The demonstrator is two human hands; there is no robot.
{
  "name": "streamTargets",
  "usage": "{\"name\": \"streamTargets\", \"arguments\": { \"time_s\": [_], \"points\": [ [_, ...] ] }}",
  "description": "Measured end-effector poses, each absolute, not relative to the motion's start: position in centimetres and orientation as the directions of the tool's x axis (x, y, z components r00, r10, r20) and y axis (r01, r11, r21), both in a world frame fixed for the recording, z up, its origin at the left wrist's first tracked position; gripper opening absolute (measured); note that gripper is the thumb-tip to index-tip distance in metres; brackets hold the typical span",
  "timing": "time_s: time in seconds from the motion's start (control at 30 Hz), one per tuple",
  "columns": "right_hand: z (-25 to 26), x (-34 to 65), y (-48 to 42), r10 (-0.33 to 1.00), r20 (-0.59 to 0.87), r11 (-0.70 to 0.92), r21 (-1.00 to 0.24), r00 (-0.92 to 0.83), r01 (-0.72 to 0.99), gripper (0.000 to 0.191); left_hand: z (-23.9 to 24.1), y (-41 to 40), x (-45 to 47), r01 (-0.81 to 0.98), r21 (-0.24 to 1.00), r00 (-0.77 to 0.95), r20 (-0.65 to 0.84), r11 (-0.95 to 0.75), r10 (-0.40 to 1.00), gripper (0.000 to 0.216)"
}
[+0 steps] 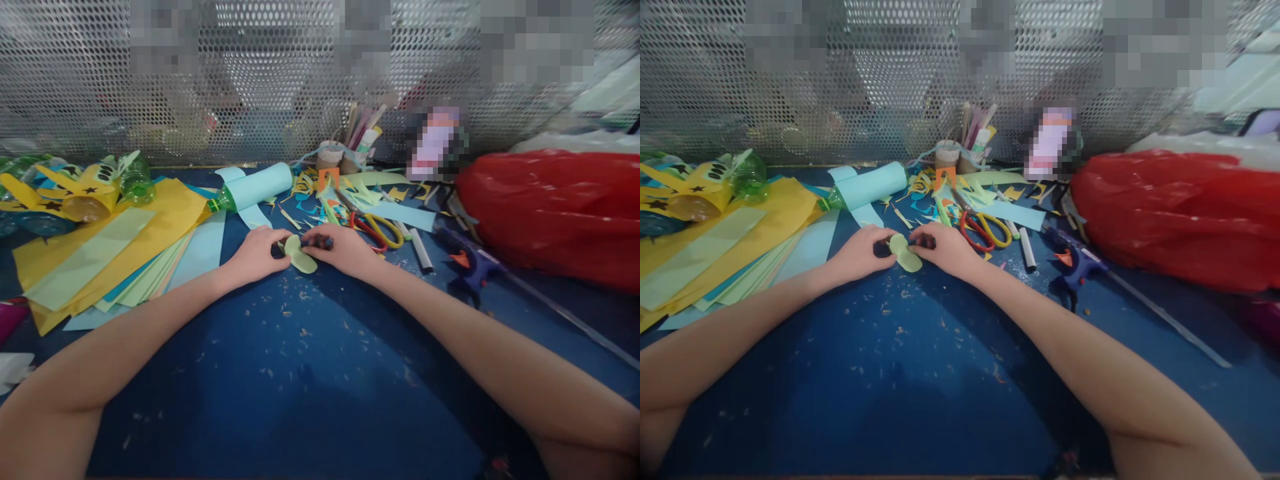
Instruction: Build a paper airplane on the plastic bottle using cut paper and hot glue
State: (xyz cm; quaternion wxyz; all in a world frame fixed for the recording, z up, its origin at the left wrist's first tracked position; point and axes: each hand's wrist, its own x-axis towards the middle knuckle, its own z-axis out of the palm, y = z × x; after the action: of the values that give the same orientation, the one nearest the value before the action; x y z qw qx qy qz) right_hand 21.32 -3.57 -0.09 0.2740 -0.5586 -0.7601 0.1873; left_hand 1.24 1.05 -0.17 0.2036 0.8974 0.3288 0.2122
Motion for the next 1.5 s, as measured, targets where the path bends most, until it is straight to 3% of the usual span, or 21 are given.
{"name": "streamTargets", "arguments": {
  "time_s": [0.33,0.5,0.73,1.2,1.5],
  "points": [
    [-0.1,21.0,-3.5,0.961,0.145,0.276,-0.568,-0.236,0.775,0.011,-0.2,1.1,1.1,0.488,0.566,0.677,0.235,-0.664,0.698,0.021],
    [-0.4,21.1,-3.6,0.951,0.185,0.310,-0.602,-0.249,0.736,0.009,-0.3,1.4,1.0,0.493,0.534,0.681,0.254,-0.686,0.687,0.005],
    [-0.7,21.6,-3.4,0.934,0.192,0.353,-0.630,-0.302,0.692,0.011,-0.6,1.8,0.7,0.453,0.511,0.721,0.271,-0.731,0.637,0.006],
    [-1.0,22.0,-3.2,0.915,0.220,0.398,-0.625,-0.338,0.671,0.010,-0.6,2.4,0.1,0.253,0.229,0.862,0.387,-0.940,0.327,0.018],
    [-0.8,22.3,-3.1,0.810,0.321,0.587,-0.431,-0.491,0.685,0.017,-0.8,2.2,0.1,0.252,0.095,0.882,0.388,-0.963,0.269,0.024]
  ]
}}
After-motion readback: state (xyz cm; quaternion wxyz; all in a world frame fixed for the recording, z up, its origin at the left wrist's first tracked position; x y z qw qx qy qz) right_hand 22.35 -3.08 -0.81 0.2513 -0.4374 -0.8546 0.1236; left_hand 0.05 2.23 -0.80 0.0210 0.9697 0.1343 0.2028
